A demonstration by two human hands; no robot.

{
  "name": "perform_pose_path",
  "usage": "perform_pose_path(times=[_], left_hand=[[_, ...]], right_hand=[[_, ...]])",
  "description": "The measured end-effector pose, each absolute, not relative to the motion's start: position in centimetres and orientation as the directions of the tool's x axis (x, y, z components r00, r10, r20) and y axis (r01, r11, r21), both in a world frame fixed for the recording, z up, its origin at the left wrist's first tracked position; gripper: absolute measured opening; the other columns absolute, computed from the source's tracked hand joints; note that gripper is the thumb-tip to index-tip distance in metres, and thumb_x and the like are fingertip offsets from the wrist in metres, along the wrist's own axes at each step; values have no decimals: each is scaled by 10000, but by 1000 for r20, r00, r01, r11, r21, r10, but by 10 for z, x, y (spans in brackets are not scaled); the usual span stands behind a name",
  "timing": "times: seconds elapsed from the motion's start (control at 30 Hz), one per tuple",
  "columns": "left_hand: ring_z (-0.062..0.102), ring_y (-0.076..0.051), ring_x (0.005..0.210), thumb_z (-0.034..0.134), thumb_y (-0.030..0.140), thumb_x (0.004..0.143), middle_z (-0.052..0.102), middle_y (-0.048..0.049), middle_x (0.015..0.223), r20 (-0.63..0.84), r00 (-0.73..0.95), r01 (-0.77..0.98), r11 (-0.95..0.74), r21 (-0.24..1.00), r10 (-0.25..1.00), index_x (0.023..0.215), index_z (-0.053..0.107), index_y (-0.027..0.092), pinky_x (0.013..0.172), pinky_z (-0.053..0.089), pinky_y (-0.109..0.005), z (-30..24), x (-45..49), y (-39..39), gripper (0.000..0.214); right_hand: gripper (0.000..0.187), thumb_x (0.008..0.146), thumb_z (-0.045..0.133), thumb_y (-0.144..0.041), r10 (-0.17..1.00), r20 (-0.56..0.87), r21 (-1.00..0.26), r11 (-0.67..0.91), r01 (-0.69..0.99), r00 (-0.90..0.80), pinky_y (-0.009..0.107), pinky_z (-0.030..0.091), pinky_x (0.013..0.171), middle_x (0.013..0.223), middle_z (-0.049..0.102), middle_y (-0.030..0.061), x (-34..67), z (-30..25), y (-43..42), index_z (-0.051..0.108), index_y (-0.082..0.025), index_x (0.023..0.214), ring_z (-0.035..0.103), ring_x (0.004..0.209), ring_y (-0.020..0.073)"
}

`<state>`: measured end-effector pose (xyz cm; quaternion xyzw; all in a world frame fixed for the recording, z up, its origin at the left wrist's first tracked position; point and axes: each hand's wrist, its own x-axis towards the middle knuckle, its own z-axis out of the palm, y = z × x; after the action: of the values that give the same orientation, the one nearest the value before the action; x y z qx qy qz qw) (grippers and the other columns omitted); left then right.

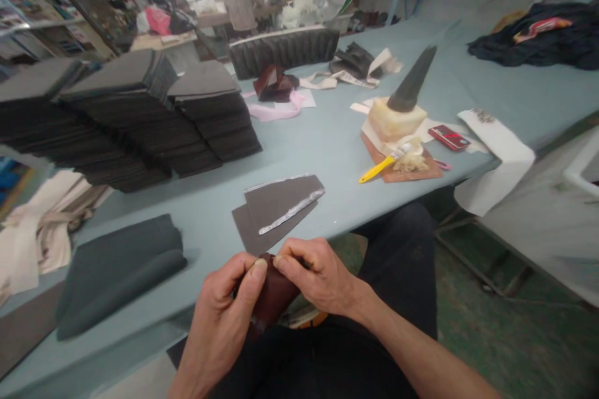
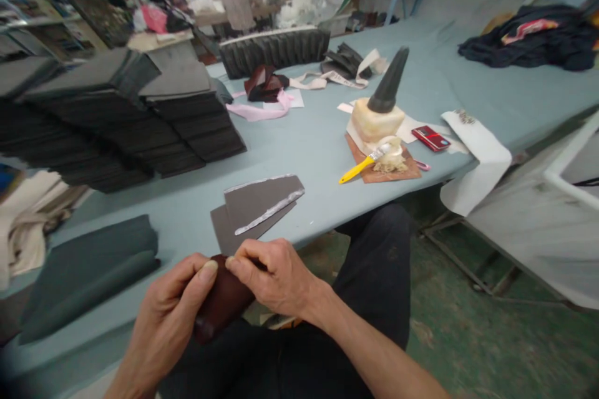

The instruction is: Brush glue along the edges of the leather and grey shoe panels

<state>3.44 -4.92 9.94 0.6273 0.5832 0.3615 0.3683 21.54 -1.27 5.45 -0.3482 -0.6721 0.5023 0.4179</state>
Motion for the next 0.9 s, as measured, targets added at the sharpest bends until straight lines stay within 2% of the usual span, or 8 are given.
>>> perform_pose_path(times=[0.17, 0.3, 0.43, 0.57, 0.7, 0.77, 0.9], left_hand=[[382, -100, 470, 583, 587, 977, 421, 55, 544, -54, 9, 428, 45, 902, 998, 625, 524, 213, 433, 329, -220, 110, 39, -38, 516], [364, -98, 531, 625, 641, 957, 425, 53, 591, -116, -65, 416, 132, 900, 991, 664, 548, 202, 467, 302, -208, 115, 39, -32, 533], [353, -90, 503, 631, 688, 951, 420, 55, 561, -137, 9, 388, 123, 913, 990, 644, 533, 197, 451, 284, -201, 118, 39, -23, 587], [377, -92, 485, 631, 719, 938, 434, 46, 535, -133, 65, 381, 99, 919, 989, 610, 516, 195, 441, 311, -197, 122, 47, -14, 628], [374, -91, 485, 627, 693, 956, 419, 49, 537, -116, 54, 385, 86, 919, 992, 617, 520, 196, 440, 314, -198, 121, 49, -11, 610], [358, -89, 497, 635, 671, 964, 400, 54, 553, -120, 25, 407, 100, 908, 992, 631, 527, 196, 445, 311, -197, 117, 43, -12, 590], [326, -85, 501, 656, 669, 955, 390, 62, 568, -174, -17, 401, 166, 901, 985, 662, 534, 198, 443, 292, -199, 109, 31, -11, 569]], right_hand=[[298, 1056, 536, -354, 895, 224, -966, 256, 33, -385, 236, 374, 654, 696, 517, -56, 228, 56, -7, 580, -211, 798, 478, 653, 99], [218, 1054, 525, -323, 907, 210, -974, 225, -1, -365, 241, 445, 753, 827, 670, -18, 238, 59, -2, 685, -200, 971, 600, 764, 122], [314, 1070, 461, -353, 905, 184, -983, 179, -49, -383, 261, 478, 840, 967, 753, 25, 244, 71, 7, 731, -194, 1061, 665, 885, 145], [344, 1048, 535, -467, 905, 137, -988, 153, 8, -402, 257, 416, 705, 783, 660, -25, 234, 78, 22, 695, -200, 902, 580, 735, 124], [425, 1016, 603, -442, 922, 148, -987, 158, 1, -357, 257, 319, 610, 621, 443, -74, 218, 76, 31, 504, -210, 675, 421, 623, 90], [406, 1019, 591, -424, 916, 150, -988, 146, -39, -373, 250, 336, 614, 629, 471, -71, 216, 74, 31, 526, -207, 682, 439, 628, 90], [249, 999, 590, -339, 909, 116, -993, 93, -74, -401, 242, 419, 706, 760, 658, -34, 227, 68, 30, 675, -190, 819, 572, 733, 111]])
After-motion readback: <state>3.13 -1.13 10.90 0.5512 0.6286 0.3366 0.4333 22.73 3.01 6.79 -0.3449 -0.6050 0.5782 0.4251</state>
